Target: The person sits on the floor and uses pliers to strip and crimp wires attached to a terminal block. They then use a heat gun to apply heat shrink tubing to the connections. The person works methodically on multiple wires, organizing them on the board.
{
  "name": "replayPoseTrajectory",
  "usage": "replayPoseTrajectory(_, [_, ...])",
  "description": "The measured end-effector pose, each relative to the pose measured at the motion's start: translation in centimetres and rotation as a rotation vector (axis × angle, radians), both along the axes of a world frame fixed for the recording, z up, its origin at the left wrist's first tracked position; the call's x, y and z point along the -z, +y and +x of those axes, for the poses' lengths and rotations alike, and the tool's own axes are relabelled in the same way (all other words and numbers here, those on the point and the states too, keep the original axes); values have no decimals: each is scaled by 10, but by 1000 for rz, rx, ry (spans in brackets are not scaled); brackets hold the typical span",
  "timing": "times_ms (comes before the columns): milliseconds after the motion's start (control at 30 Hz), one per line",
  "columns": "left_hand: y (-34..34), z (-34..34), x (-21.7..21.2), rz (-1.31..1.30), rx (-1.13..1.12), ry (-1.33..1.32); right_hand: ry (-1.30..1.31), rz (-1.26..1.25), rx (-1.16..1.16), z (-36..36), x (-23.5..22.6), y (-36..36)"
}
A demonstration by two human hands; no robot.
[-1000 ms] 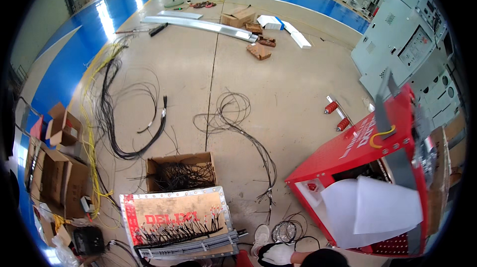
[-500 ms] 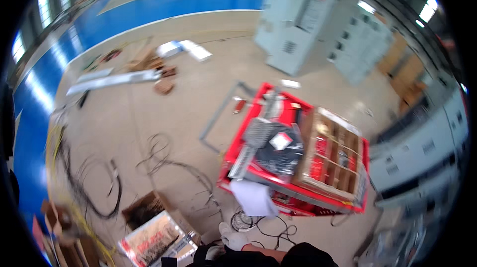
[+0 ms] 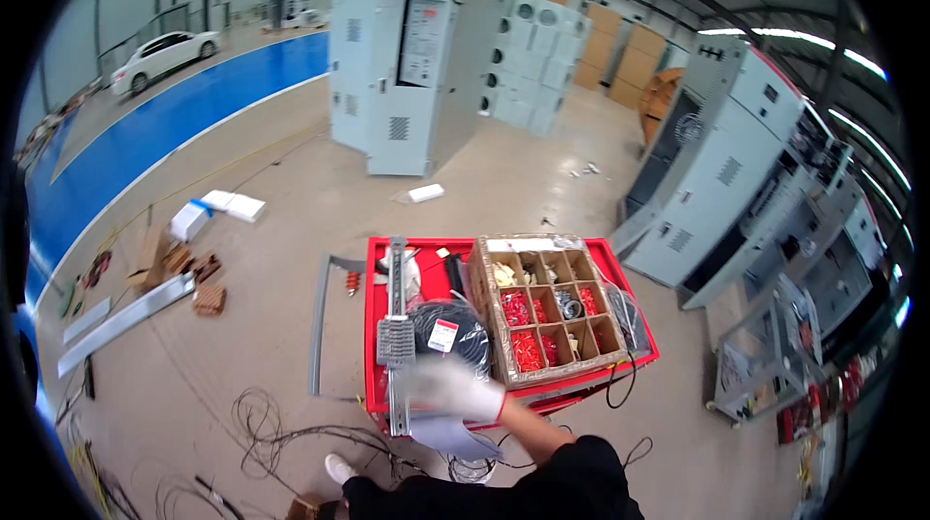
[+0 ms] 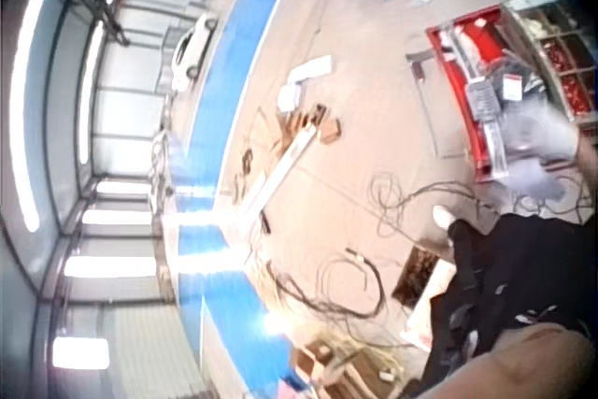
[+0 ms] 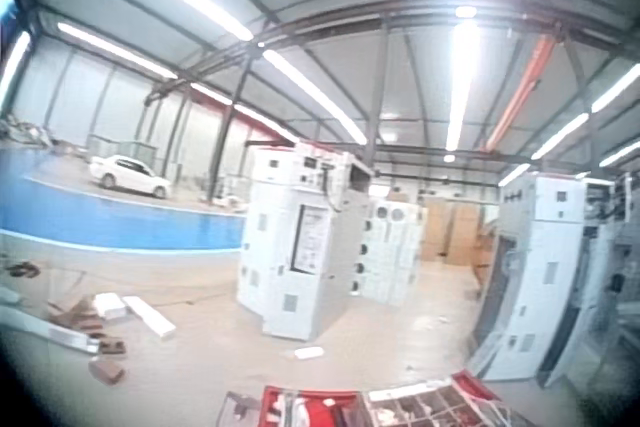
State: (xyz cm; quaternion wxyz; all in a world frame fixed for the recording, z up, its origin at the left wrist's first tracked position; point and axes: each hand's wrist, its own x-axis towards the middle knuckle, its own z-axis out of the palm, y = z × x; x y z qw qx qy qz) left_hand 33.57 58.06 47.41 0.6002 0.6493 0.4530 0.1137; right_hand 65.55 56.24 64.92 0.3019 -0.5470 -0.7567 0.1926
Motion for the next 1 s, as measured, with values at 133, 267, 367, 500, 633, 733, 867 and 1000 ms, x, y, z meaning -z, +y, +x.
replayPoseTrajectory(133, [89,22,18,-25,176,-14,-451,432,1279,182,-33,46])
replayPoseTrajectory(267, [171,12,11,-60,212,26,-400,10,1398,311,23,54])
replayPoseTrajectory(367, [223,-2,10,-76,199,100,-404,-165,1282,298,28,88])
replayPoseTrajectory(500, [263,4,25,-126,219,160,-585,-206,1249,297,17,87])
replayPoseTrajectory(633, [281,8,36,-170,188,243,-719,-276,1138,290,15,94])
replayPoseTrajectory(733, [285,6,40,-202,146,286,-877,-413,1124,274,7,119])
replayPoseTrajectory(867, [288,15,43,-226,130,300,-1101,-553,949,292,11,143])
replayPoseTrajectory(1000, [291,13,41,-232,109,309,-1116,-599,822,294,1,147])
